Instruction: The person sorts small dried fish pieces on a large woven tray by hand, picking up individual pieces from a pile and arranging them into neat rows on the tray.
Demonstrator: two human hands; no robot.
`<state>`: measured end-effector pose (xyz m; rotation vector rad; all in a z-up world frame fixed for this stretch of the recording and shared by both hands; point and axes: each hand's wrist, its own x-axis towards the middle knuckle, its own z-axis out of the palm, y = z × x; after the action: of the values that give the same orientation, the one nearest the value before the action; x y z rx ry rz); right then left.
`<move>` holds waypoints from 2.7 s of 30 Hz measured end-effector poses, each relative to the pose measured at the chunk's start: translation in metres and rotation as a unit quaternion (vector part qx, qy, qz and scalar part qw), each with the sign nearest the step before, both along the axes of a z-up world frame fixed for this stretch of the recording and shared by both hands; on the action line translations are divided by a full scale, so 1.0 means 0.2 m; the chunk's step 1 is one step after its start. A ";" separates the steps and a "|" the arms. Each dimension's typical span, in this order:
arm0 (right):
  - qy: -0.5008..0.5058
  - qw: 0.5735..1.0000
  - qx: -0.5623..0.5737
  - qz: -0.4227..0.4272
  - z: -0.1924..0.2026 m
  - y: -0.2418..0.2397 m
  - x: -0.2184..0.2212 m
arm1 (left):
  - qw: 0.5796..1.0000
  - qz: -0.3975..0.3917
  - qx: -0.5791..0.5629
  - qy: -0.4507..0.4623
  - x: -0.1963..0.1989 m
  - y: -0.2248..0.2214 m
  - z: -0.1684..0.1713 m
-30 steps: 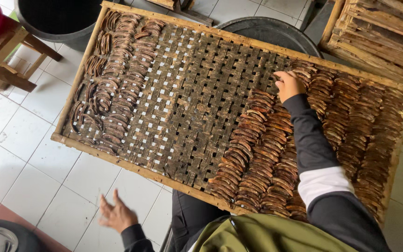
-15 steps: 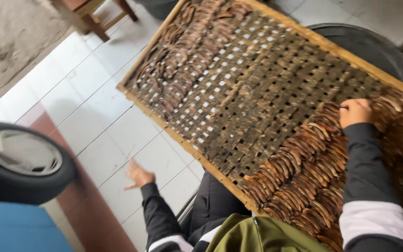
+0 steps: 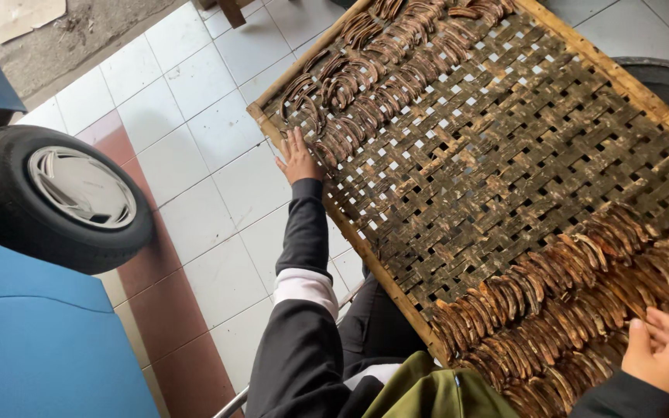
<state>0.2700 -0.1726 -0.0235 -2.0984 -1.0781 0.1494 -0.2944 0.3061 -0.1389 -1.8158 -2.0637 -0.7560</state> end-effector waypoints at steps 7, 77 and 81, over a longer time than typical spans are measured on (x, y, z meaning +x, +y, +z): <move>-0.073 0.995 -0.047 -0.050 0.04 -0.24 0.10 | 0.969 -0.074 -0.215 -0.093 -0.23 0.01 -0.14; 0.542 0.761 0.076 0.348 0.48 0.49 -0.61 | 0.537 -0.518 -0.260 -0.613 1.19 -1.37 0.94; 0.498 0.755 0.126 0.409 0.48 0.50 -0.57 | 0.266 -0.404 -0.394 -0.782 1.34 -1.47 0.69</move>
<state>0.1566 -0.0721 0.0730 -0.8678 -1.1078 1.2998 -0.0266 0.0128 -0.0011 -3.3728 -1.6638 -3.6969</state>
